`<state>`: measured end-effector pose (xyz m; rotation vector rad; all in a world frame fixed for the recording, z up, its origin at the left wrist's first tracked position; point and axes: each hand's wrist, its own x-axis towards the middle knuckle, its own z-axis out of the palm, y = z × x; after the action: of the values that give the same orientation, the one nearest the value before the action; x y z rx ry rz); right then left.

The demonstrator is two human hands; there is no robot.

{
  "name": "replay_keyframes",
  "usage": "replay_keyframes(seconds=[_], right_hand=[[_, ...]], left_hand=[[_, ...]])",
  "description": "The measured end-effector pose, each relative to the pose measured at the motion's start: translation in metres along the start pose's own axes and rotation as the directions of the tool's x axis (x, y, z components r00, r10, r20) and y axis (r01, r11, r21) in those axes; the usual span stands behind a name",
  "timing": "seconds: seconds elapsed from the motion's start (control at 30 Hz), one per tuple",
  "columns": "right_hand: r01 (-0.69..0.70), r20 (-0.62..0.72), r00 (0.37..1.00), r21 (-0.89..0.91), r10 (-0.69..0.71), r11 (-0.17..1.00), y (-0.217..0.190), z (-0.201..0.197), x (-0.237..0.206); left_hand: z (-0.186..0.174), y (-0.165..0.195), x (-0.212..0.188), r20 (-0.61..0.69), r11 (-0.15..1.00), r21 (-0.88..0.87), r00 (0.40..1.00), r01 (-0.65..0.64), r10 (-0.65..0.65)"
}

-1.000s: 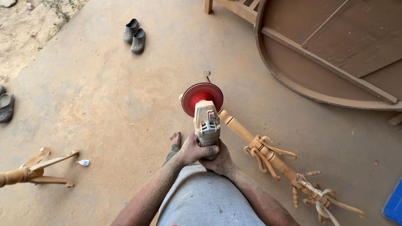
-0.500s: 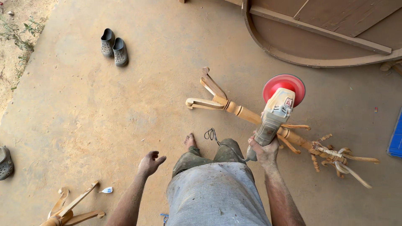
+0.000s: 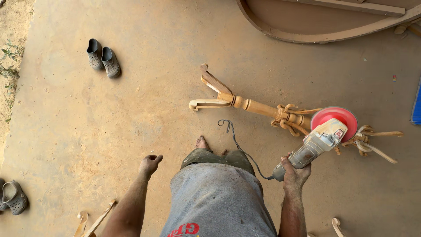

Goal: The person uses a handheld electric sander to smooth the surface of a wooden coat rack. They move the sander along the legs and central pole, adjusting their position to reach different areas of the furniture.

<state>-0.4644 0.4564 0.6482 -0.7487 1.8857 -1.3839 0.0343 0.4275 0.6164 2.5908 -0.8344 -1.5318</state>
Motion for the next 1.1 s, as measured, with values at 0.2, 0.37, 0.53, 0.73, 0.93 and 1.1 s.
replay_keyframes(seconds=[0.2, 0.37, 0.53, 0.73, 0.93, 1.1], right_hand=[[-0.069, -0.104, 0.992, 0.072, 0.076, 0.995, 0.017, -0.032, -0.022], [-0.224, -0.156, 0.962, 0.015, 0.224, 0.974, 0.015, -0.040, -0.042], [-0.379, -0.280, 0.891, -0.031, 0.356, 0.925, 0.014, -0.018, -0.069], [-0.421, -0.383, 0.825, 0.073, 0.416, 0.904, 0.028, 0.052, -0.142], [-0.489, -0.526, 0.691, 0.165, 0.496, 0.857, 0.040, 0.144, -0.218], [-0.666, -0.615, 0.477, 0.213, 0.628, 0.715, 0.047, 0.189, -0.292]], left_hand=[[0.013, 0.105, 0.017, -0.049, 0.946, -0.063, 0.948, -0.318, 0.315], [0.040, 0.151, -0.012, 0.104, 0.855, 0.188, 0.876, -0.483, 0.471], [0.040, 0.180, -0.001, 0.420, 0.712, 0.332, 0.773, -0.619, 0.476], [-0.002, 0.200, 0.046, 0.457, 0.602, 0.506, 0.784, -0.618, 0.421], [-0.062, 0.205, 0.097, 0.449, 0.474, 0.687, 0.835, -0.551, 0.319], [-0.074, 0.210, 0.107, 0.514, 0.346, 0.702, 0.779, -0.622, 0.359]])
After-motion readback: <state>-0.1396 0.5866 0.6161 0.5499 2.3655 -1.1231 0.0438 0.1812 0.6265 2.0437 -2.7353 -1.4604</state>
